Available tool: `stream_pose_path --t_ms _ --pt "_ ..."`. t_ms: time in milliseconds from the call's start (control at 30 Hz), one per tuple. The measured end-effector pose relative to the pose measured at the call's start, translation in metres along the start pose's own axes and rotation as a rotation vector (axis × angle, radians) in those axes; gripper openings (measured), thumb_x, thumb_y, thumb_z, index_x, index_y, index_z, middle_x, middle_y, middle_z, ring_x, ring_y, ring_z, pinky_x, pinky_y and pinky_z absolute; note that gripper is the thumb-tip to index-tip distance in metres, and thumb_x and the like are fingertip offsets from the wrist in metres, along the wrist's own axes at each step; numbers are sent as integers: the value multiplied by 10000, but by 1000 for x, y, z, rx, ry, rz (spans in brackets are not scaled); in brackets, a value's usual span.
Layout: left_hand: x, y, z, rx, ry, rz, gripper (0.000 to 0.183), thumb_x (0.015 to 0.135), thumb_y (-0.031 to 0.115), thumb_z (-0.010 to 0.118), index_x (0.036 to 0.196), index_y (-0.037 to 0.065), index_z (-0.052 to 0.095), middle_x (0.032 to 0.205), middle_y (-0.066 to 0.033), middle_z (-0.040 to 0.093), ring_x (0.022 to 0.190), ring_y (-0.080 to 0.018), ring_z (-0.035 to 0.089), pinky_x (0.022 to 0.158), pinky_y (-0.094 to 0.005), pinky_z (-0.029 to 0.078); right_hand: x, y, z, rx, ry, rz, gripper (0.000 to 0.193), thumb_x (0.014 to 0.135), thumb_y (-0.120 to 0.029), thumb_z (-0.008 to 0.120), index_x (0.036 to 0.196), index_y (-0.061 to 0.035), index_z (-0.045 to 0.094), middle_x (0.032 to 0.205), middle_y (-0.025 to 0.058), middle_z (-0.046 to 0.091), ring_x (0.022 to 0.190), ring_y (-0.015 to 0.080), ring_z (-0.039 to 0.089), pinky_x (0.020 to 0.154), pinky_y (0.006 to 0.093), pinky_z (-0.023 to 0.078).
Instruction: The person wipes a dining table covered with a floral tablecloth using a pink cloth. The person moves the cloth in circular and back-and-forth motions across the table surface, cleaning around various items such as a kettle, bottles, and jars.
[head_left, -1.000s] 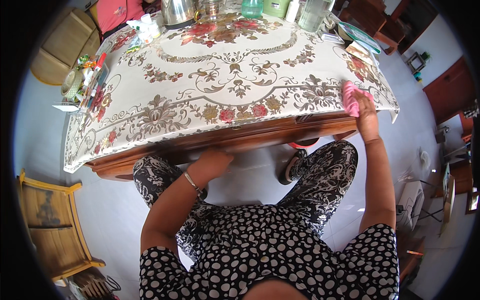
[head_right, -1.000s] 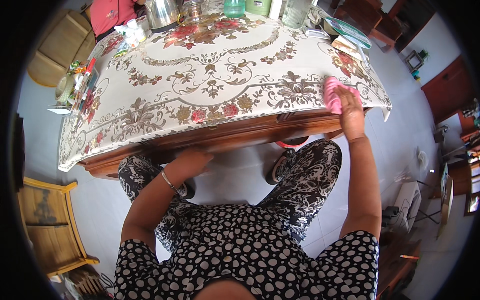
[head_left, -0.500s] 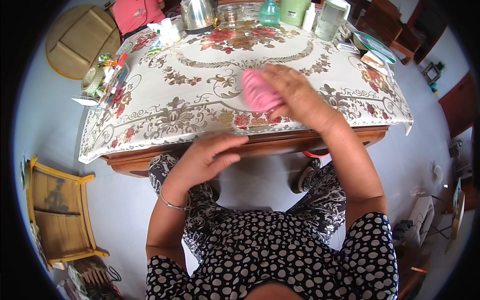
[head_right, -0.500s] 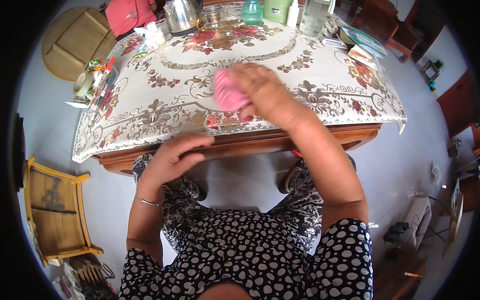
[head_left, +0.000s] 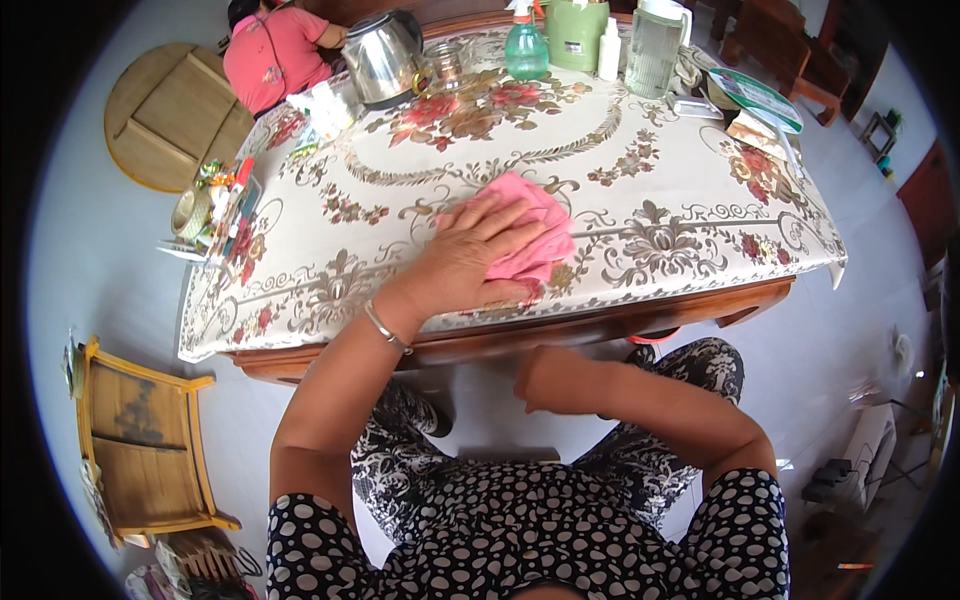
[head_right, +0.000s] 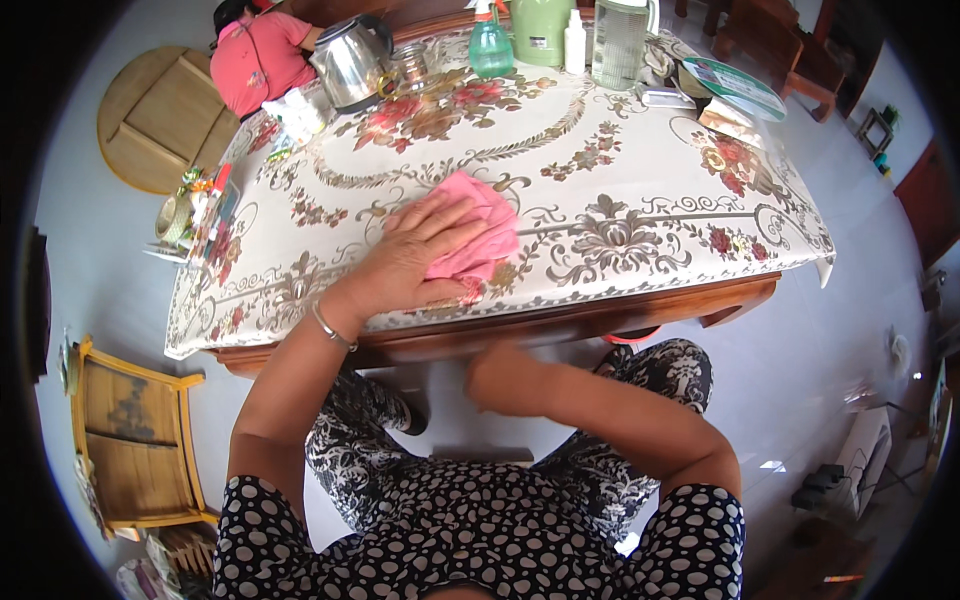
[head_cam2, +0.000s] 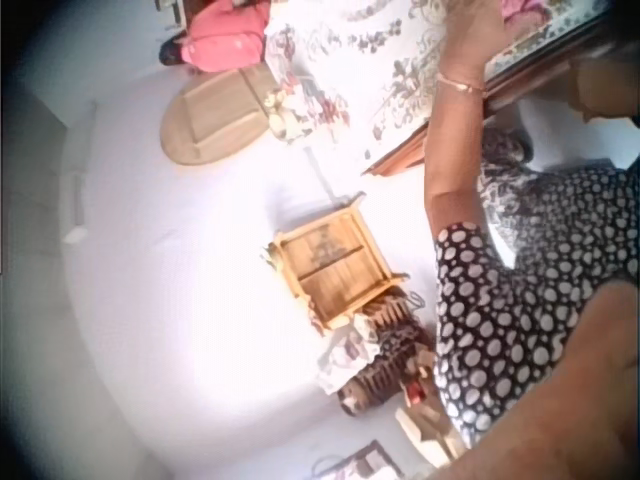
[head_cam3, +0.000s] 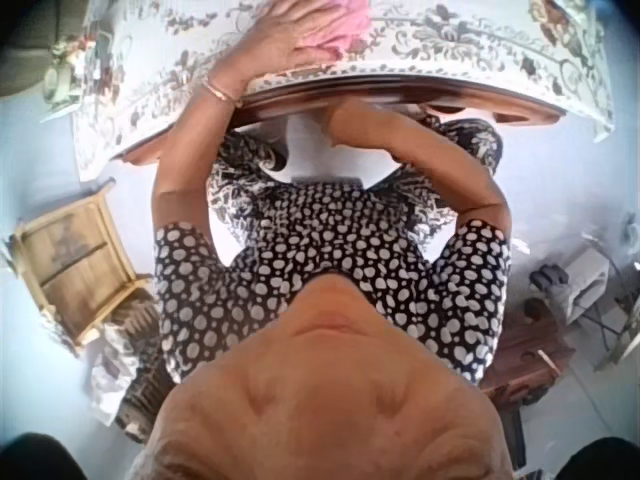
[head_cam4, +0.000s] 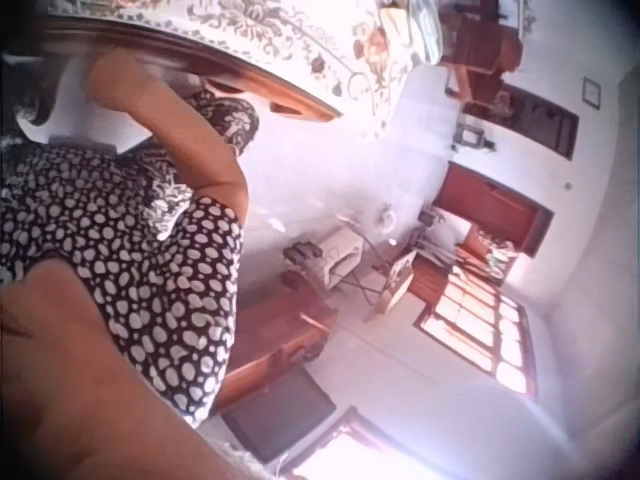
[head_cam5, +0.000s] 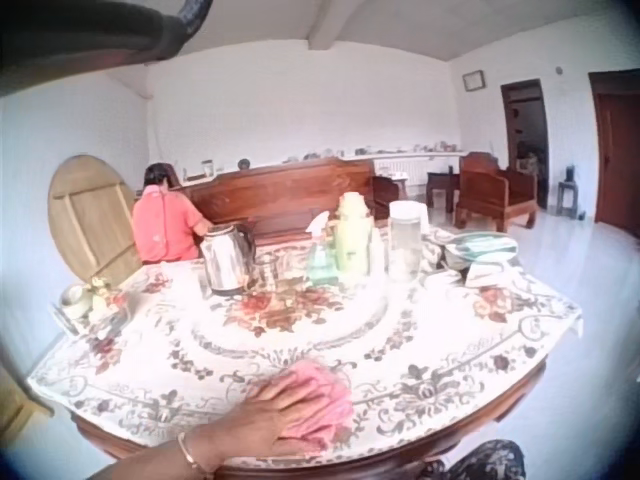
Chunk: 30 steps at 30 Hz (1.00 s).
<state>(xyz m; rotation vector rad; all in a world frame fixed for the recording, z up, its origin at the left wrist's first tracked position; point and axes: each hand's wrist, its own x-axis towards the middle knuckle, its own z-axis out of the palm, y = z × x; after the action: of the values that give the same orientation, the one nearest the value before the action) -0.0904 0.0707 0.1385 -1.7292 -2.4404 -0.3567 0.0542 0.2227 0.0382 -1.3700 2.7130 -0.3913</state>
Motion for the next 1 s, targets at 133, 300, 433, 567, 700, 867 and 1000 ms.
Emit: stream_pose_path --t_ms 133,300,433,567,700,867,1000 --pt "57 7 21 8 5 15 694 798 456 632 1401 203 400 1474 -63 325 1361 -306 262 1095 -460 194 -6 1 12 -124 23 -36 116 685 -209 656 661 -105 611 699 62 612 722 251 611 670 370 479" --pt "143 -9 59 110 165 0 606 841 461 570 1377 222 421 1402 -67 406 1283 -313 361 1038 -490 283 -16 6 -3 -111 87 1 47 661 -140 590 689 -107 609 716 43 602 760 214 598 700 342 471" --pt "200 -26 80 152 164 -89 654 840 471 567 1398 193 366 1378 -90 415 1279 -318 361 1045 -489 275 -19 11 -2 -93 119 57 21 667 -116 584 671 -105 602 719 37 601 771 217 590 702 346 467" --pt "248 -46 94 4 204 -209 871 762 518 650 1396 89 234 1311 -172 451 1246 -338 410 1040 -455 302 -22 11 3 -62 145 64 65 675 -121 590 683 -86 645 706 46 621 750 221 588 711 351 450" --pt "274 -61 102 -156 227 -413 1014 662 587 710 1313 -19 222 1277 -225 445 1235 -319 412 1036 -399 300 -23 6 4 -29 101 88 81 672 -135 600 678 -89 667 694 46 629 728 211 573 697 351 412" --pt "274 -77 112 -171 346 -382 934 625 625 722 1171 -55 390 1197 -192 481 1170 -276 457 989 -358 358 -23 4 7 -27 116 73 85 678 -144 604 674 -98 676 686 42 625 731 209 567 690 354 384" --pt "271 -67 96 -16 150 -386 773 696 592 680 1214 49 495 1273 -164 453 1204 -303 427 1005 -417 343 -22 7 8 -15 105 81 96 686 -155 608 682 -99 686 695 44 634 738 211 570 688 351 379"
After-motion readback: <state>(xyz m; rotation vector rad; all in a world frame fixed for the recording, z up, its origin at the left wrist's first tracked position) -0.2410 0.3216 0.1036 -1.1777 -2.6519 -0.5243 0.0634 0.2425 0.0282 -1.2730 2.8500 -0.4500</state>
